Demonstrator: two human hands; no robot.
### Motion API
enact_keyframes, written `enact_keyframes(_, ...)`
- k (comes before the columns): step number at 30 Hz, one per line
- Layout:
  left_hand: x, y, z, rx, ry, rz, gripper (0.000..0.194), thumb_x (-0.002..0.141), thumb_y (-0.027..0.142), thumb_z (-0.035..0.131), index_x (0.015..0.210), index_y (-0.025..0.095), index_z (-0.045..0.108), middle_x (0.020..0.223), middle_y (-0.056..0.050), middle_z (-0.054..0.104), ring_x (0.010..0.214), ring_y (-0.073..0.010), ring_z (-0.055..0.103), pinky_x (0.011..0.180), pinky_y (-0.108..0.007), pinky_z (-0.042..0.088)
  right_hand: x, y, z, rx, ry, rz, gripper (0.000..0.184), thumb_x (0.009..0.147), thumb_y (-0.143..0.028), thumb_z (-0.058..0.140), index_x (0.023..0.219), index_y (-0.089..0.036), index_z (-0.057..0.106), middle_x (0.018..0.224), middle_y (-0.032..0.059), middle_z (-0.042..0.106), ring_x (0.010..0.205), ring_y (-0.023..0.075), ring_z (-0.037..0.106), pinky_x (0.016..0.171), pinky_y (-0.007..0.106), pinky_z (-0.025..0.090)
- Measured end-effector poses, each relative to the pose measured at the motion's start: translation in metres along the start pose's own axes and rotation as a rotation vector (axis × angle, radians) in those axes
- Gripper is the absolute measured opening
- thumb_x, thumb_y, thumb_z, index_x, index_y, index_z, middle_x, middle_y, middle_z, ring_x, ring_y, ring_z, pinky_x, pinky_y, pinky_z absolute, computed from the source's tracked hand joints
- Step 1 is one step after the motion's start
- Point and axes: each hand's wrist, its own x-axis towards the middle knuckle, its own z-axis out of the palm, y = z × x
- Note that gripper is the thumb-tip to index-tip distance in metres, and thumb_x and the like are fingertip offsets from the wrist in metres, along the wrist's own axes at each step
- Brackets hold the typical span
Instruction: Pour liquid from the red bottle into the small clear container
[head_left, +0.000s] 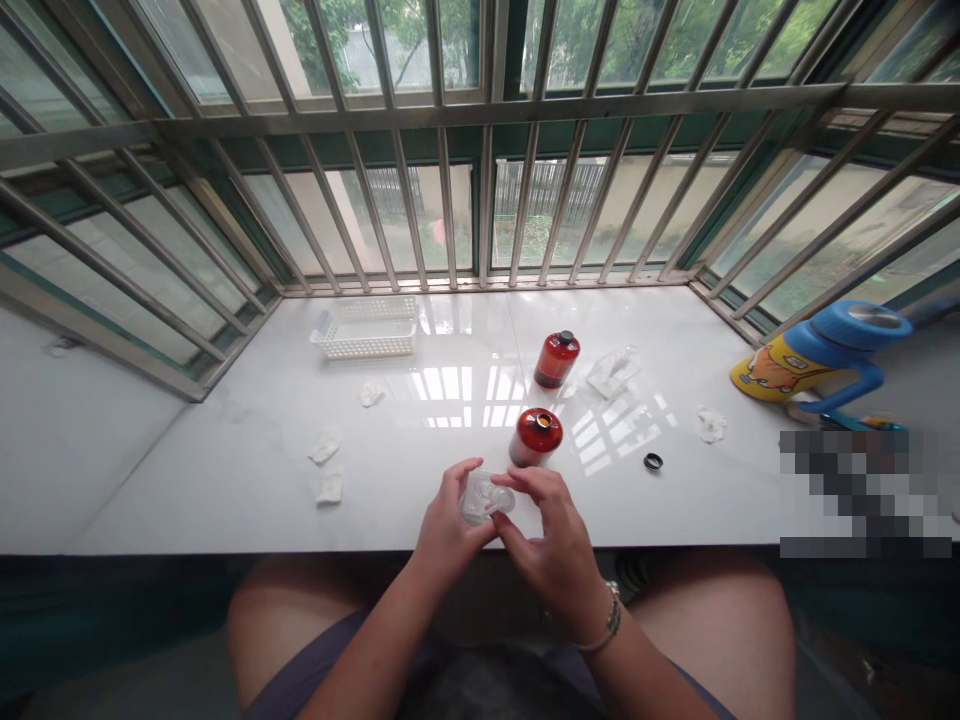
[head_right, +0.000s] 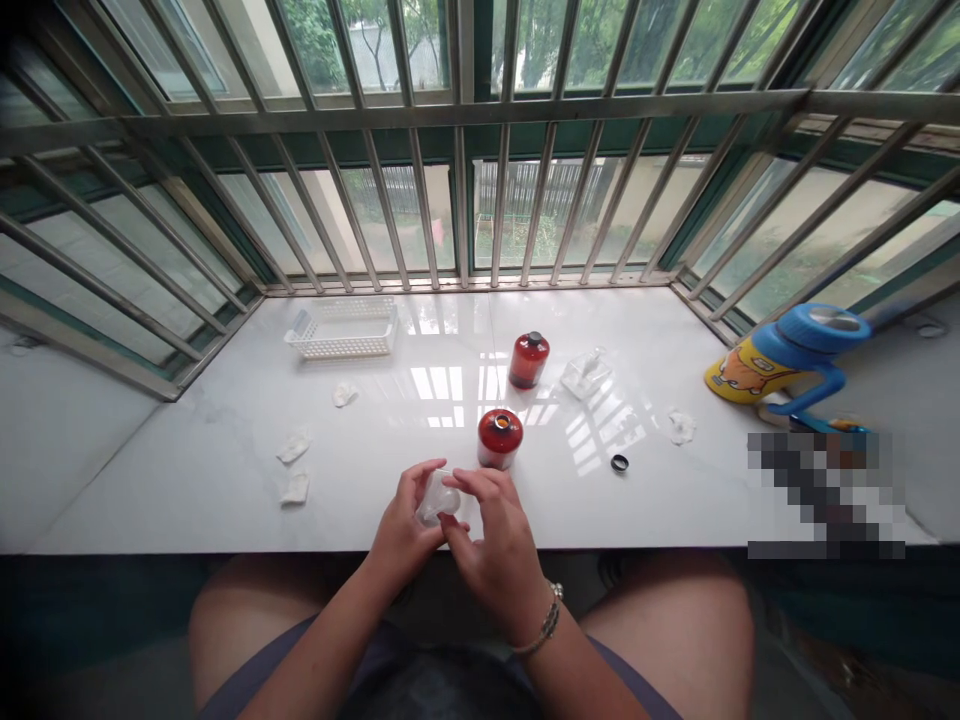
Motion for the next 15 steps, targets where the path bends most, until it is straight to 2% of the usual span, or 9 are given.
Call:
enact_keyframes(4, 0.000, -0.004, 0.000, 0.009, 0.001, 0.015, 0.081, 0.077, 0.026, 0.092, 0.146, 0.032, 0.051, 0.155, -0.008, 0.060, 0.145, -0.0307, 0.060, 0.119, -0.048, 0.053, -0.005, 0.001, -0.001, 0.005, -0.016, -0.028, 0.059, 0.096, -0.009, 0.068, 0.149, -0.029, 0.051, 0.125, 0.0089, 0.077, 0.121, 0.0283, 0.068, 0.102, 0.052, 0.062)
enact_keyframes(9, 0.001, -0.008, -0.001, 0.016, -0.012, 0.032, 0.086, 0.075, 0.034, 0.096, 0.148, 0.031, 0.049, 0.157, -0.011, 0.058, 0.146, -0.0322, 0.060, 0.123, -0.051, 0.050, -0.014, 0.007, -0.016, 0.113, 0.107, 0.125, 0.054, 0.097, -0.017, 0.074, 0.145, -0.026, 0.053, 0.124, 0.0116, 0.075, 0.112, 0.0254, 0.074, 0.091, 0.044, 0.067)
enact_keyframes(12, 0.001, -0.008, -0.002, 0.020, -0.015, 0.044, 0.088, 0.074, 0.035, 0.099, 0.147, 0.031, 0.049, 0.159, -0.011, 0.057, 0.150, -0.0320, 0.056, 0.129, -0.053, 0.044, -0.012, 0.020, -0.043, 0.140, 0.272, 0.178, 0.049, 0.094, -0.020, 0.079, 0.138, -0.024, 0.058, 0.123, 0.0112, 0.073, 0.116, 0.0251, 0.074, 0.100, 0.045, 0.065)
enact_keyframes(15, 0.001, -0.007, -0.002, 0.032, -0.015, 0.039, 0.085, 0.075, 0.033, 0.098, 0.145, 0.032, 0.049, 0.160, -0.010, 0.056, 0.152, -0.0316, 0.054, 0.130, -0.053, 0.042, -0.005, 0.048, -0.085, 0.020, 0.459, 0.212, 0.048, 0.089, -0.029, 0.084, 0.132, -0.022, 0.063, 0.122, 0.0112, 0.074, 0.115, 0.0263, 0.074, 0.104, 0.048, 0.062)
